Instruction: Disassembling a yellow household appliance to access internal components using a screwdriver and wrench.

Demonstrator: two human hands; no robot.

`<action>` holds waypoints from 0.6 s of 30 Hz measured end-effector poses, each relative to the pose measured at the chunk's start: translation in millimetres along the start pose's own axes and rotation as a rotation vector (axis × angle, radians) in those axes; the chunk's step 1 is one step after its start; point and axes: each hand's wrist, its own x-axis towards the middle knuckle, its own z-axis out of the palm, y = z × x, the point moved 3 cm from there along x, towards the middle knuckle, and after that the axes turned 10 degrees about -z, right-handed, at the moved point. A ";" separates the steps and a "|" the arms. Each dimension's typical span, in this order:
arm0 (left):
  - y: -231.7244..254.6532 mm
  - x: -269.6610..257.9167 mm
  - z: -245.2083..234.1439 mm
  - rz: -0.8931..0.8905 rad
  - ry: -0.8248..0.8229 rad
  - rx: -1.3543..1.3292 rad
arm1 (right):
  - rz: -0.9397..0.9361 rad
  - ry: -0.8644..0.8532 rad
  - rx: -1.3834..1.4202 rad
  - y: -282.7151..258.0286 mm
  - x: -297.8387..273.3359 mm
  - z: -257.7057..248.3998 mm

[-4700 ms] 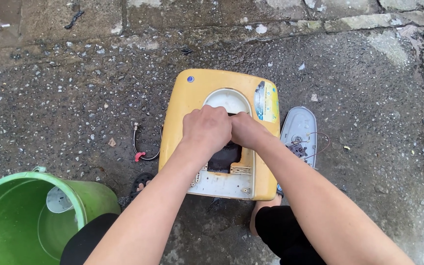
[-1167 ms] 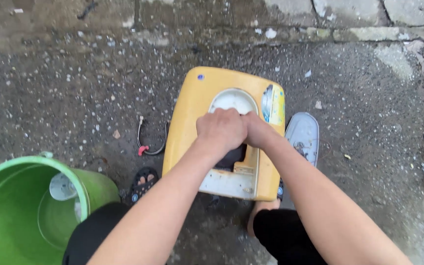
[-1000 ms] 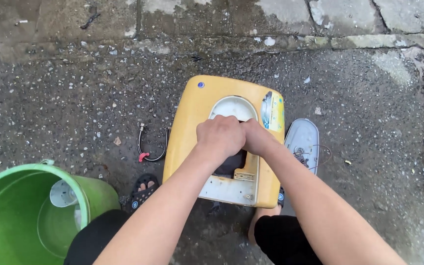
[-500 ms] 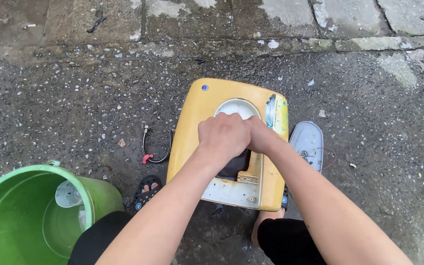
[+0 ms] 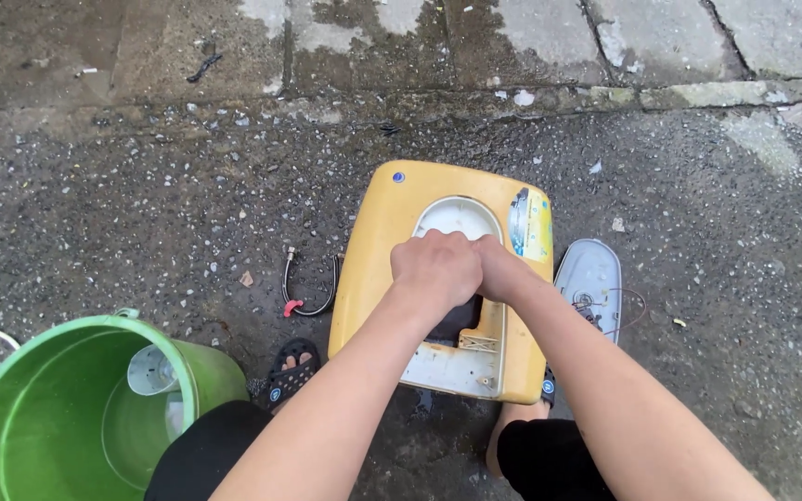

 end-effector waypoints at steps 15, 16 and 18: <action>-14.7 -36.9 -48.9 -0.059 0.081 -0.080 | 0.083 0.059 0.129 -36.4 -9.7 -25.4; -16.2 -38.5 -47.4 -0.061 0.076 -0.082 | 0.084 0.053 0.130 -40.4 -11.0 -25.5; -14.1 -36.5 -50.0 -0.037 0.081 -0.081 | 0.083 0.056 0.133 -42.4 -9.9 -32.4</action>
